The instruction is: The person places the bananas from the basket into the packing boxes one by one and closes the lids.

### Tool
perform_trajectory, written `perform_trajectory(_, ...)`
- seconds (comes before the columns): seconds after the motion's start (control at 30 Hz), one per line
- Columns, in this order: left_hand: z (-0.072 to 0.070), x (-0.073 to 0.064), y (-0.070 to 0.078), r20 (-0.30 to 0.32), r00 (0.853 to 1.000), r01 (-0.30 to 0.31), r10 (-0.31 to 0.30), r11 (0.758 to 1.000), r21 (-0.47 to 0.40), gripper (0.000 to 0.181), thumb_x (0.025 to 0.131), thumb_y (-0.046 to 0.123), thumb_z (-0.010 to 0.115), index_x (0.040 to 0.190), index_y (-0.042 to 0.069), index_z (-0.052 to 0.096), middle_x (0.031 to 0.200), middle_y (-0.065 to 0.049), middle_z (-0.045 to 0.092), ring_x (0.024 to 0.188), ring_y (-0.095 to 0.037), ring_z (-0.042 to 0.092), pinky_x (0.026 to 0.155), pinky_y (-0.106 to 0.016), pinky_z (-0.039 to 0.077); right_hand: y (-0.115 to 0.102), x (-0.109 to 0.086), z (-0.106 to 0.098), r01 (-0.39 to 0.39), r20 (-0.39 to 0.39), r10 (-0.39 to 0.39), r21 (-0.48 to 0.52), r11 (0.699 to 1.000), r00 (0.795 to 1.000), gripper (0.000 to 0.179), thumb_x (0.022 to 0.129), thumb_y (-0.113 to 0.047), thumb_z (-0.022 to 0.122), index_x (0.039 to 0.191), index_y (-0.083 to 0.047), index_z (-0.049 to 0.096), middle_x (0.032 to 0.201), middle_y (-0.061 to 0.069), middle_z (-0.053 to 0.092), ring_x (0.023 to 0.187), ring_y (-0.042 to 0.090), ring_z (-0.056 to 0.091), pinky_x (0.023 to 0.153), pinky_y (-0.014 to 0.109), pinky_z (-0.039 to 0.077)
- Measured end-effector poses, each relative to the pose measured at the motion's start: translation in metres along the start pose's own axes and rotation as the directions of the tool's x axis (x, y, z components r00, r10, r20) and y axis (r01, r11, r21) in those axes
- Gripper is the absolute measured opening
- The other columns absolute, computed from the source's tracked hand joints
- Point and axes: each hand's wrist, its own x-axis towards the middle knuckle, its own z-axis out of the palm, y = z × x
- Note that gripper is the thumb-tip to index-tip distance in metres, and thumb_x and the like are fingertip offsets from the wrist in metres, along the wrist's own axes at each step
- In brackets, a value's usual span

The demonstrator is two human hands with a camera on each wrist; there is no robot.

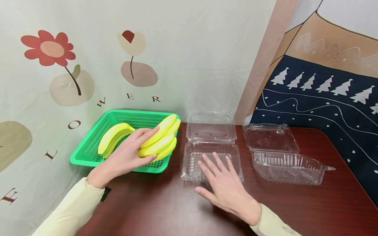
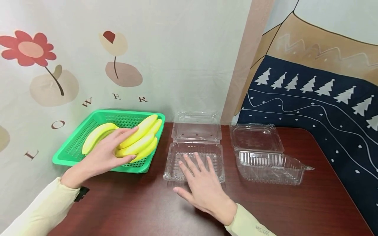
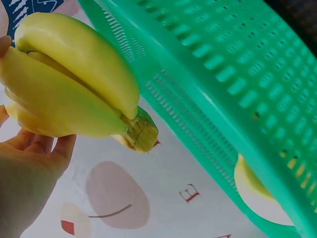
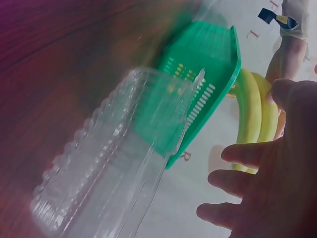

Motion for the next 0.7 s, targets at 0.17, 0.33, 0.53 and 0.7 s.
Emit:
perform_trajectory(0.17,0.004,0.007,0.007,0.003,0.999,-0.051,0.051,0.999,0.010,0.087,0.084,0.025,0.086,0.159,0.017,0.043,0.139,-0.006,0.055,0.117,-0.022,0.054,0.090,-0.039,0.049,0.011,-0.007,-0.001,-0.032,0.002,0.032,-0.010,0.999,0.999,0.075,0.098,-0.067,0.052,0.155,-0.017,0.051,0.164,0.007,0.039,0.150,0.040,0.034,0.117,0.067,0.025)
perform_trajectory(0.33,0.009,0.016,0.015,0.010,0.994,-0.106,0.106,0.994,0.010,0.087,0.083,0.026,0.086,0.159,0.016,0.044,0.139,-0.008,0.055,0.117,-0.024,0.054,0.090,-0.041,0.050,0.024,-0.014,-0.002,-0.078,0.007,0.078,-0.020,0.997,0.997,0.078,0.099,-0.070,0.047,0.156,-0.016,0.049,0.165,0.007,0.037,0.151,0.039,0.033,0.117,0.067,0.025)
perform_trajectory(0.53,0.017,0.028,0.026,0.011,0.987,-0.159,0.159,0.987,-0.001,0.084,0.084,0.024,0.085,0.157,0.015,0.046,0.138,-0.009,0.056,0.119,-0.028,0.054,0.091,-0.044,0.050,0.034,-0.020,-0.003,-0.138,0.019,0.138,-0.012,0.990,0.990,0.079,0.099,-0.069,0.049,0.156,-0.016,0.049,0.165,0.007,0.037,0.153,0.038,0.030,0.117,0.067,0.025)
perform_trajectory(0.7,0.026,0.035,0.036,0.019,0.979,-0.201,0.201,0.979,-0.016,0.082,0.084,0.021,0.083,0.157,0.014,0.046,0.138,-0.009,0.055,0.116,-0.029,0.054,0.091,-0.045,0.048,0.039,-0.026,-0.001,-0.159,0.019,0.159,0.005,0.987,0.987,0.078,0.098,-0.068,0.053,0.155,-0.015,0.050,0.165,0.008,0.038,0.153,0.039,0.030,0.118,0.066,0.025)
